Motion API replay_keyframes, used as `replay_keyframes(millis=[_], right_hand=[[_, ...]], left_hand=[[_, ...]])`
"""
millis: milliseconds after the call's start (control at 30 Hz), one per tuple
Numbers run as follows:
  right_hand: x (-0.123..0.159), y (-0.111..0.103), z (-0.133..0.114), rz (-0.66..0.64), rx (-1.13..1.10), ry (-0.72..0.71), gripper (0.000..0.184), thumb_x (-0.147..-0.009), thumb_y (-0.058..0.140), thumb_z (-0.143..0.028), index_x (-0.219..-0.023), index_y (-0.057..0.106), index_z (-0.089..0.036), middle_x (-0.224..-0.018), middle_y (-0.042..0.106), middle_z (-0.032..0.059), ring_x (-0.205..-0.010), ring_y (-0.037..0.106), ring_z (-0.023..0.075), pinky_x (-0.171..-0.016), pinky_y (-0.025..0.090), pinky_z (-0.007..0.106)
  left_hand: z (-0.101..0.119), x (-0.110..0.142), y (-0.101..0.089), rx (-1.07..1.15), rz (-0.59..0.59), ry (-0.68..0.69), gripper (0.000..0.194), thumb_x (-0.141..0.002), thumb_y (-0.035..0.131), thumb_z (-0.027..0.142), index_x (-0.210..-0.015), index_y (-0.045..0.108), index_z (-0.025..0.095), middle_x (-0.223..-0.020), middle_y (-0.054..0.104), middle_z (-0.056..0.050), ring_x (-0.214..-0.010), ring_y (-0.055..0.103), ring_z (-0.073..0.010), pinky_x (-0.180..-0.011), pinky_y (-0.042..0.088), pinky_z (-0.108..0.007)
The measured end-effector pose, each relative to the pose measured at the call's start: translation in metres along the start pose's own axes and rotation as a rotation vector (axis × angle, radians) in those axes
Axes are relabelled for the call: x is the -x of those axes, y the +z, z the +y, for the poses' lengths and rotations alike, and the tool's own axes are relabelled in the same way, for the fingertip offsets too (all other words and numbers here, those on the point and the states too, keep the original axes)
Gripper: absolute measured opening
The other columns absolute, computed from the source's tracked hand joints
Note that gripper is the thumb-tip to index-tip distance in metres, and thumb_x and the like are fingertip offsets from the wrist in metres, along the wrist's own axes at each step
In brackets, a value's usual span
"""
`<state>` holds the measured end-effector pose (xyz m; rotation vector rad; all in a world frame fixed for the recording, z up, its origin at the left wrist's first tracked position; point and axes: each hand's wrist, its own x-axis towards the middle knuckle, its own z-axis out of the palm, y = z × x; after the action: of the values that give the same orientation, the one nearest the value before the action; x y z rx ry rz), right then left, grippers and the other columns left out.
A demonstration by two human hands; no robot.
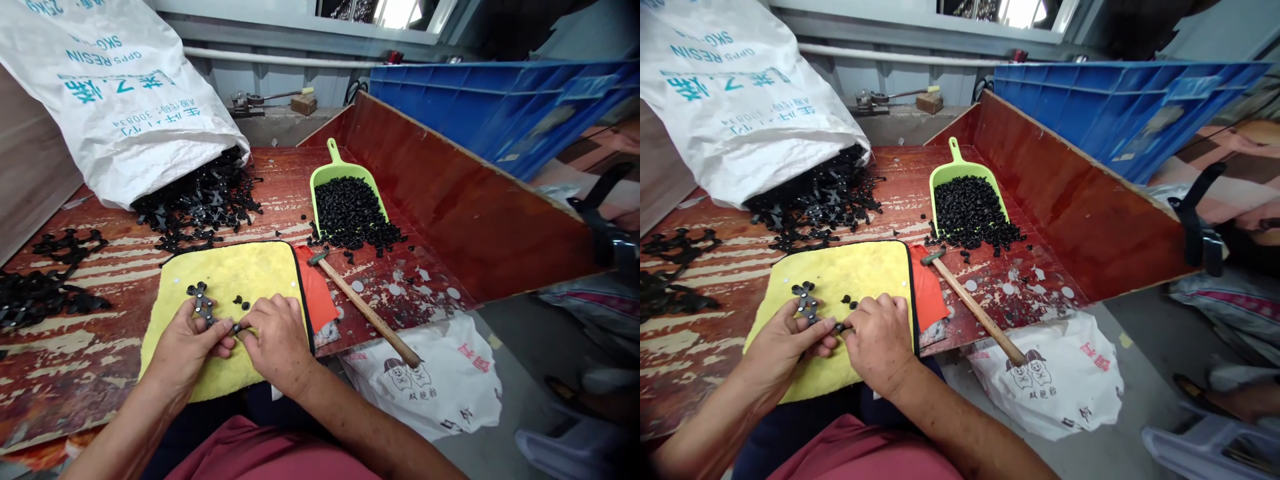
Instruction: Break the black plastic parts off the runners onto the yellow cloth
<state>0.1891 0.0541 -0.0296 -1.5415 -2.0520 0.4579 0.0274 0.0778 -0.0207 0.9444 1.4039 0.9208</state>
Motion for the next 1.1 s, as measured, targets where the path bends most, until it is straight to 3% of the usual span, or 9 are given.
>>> replay_keyframes(millis=[200,333,400,500,667,767,933,1033,1100], right_hand=[[-0.001,0.001,-0.002,-0.01,0.009,-0.023,0.003,-0.089,0.068,-0.027,-0.091,0.069,-0.028,-0.095,0.067,-0.0024,-0.094,0.052,0.0194,-0.083,0.032,0.036],[0.008,-0.036,0.02,0.068,0.019,-0.066,0.019,-0.093,0.062,-0.024,-0.113,0.064,-0.025,-0.107,0.068,0.0012,-0.101,0.056,0.0191,-0.092,0.034,0.035],[0.017,-0.064,0.044,0.165,0.209,0.089,0.021,-0.096,0.057,-0.025,-0.117,0.062,-0.023,-0.111,0.066,0.0064,-0.107,0.054,0.0232,-0.095,0.033,0.038],[0.031,-0.097,0.084,0.078,0.53,0.352,0.023,-0.09,0.066,-0.04,-0.098,0.063,-0.019,-0.099,0.064,0.0121,-0.099,0.055,0.0301,-0.083,0.035,0.04],[0.045,-0.107,0.117,-0.16,0.458,0.456,0.002,-0.089,0.059,-0.023,-0.09,0.057,-0.021,-0.08,0.064,0.0035,-0.072,0.06,0.0207,-0.061,0.033,0.028],[0.053,-0.108,0.108,-0.153,0.303,0.452,0.022,-0.092,0.052,-0.022,-0.113,0.056,-0.021,-0.079,0.068,0.0011,-0.065,0.063,0.0189,-0.058,0.038,0.026],[0.07,-0.111,0.064,-0.177,-0.155,0.247,0.047,-0.1,0.041,-0.027,-0.146,0.043,-0.031,-0.127,0.068,0.005,-0.109,0.067,0.0213,-0.087,0.052,0.03],[0.075,-0.104,0.039,-0.245,-0.145,0.113,0.049,-0.1,0.042,-0.024,-0.147,0.043,-0.038,-0.131,0.066,0.0015,-0.113,0.066,0.0211,-0.095,0.052,0.033],[0.074,-0.096,0.03,-0.199,-0.08,0.048,0.051,-0.1,0.043,-0.024,-0.149,0.041,-0.038,-0.127,0.068,0.0032,-0.107,0.069,0.0218,-0.094,0.054,0.035]], left_hand=[[-0.004,0.004,0.002,-0.046,0.022,0.08,0.053,-0.064,0.085,0.034,-0.095,0.043,0.025,-0.058,0.064,0.009,-0.047,0.064,-0.013,-0.045,0.054,-0.019],[-0.004,0.005,0.002,-0.041,0.009,0.081,0.05,-0.068,0.083,0.034,-0.097,0.043,0.025,-0.059,0.063,0.009,-0.047,0.064,-0.013,-0.045,0.053,-0.02],[-0.004,0.004,0.002,-0.041,-0.003,0.083,0.049,-0.069,0.081,0.036,-0.098,0.043,0.025,-0.059,0.063,0.009,-0.047,0.064,-0.0131,-0.045,0.052,-0.02],[-0.003,0.005,0.001,-0.046,-0.014,0.085,0.05,-0.071,0.079,0.038,-0.101,0.043,0.025,-0.059,0.063,0.009,-0.046,0.063,-0.0132,-0.045,0.052,-0.02],[-0.001,0.008,0.003,-0.031,0.0,0.092,0.05,-0.068,0.079,0.039,-0.1,0.042,0.025,-0.056,0.062,0.009,-0.044,0.062,-0.0133,-0.043,0.05,-0.02],[-0.002,0.008,0.004,-0.025,-0.013,0.094,0.049,-0.069,0.078,0.039,-0.099,0.041,0.025,-0.055,0.063,0.009,-0.042,0.06,-0.0132,-0.042,0.049,-0.02],[-0.006,0.006,0.002,-0.039,-0.039,0.109,0.045,-0.076,0.071,0.037,-0.107,0.041,0.023,-0.053,0.063,0.008,-0.041,0.059,-0.0132,-0.042,0.048,-0.02],[-0.007,0.005,0.002,-0.026,-0.043,0.115,0.045,-0.076,0.07,0.036,-0.107,0.041,0.023,-0.055,0.062,0.008,-0.041,0.059,-0.0133,-0.041,0.048,-0.021],[-0.006,0.005,0.003,-0.014,-0.04,0.12,0.046,-0.076,0.071,0.036,-0.108,0.041,0.023,-0.056,0.061,0.009,-0.042,0.059,-0.0133,-0.04,0.048,-0.021]])
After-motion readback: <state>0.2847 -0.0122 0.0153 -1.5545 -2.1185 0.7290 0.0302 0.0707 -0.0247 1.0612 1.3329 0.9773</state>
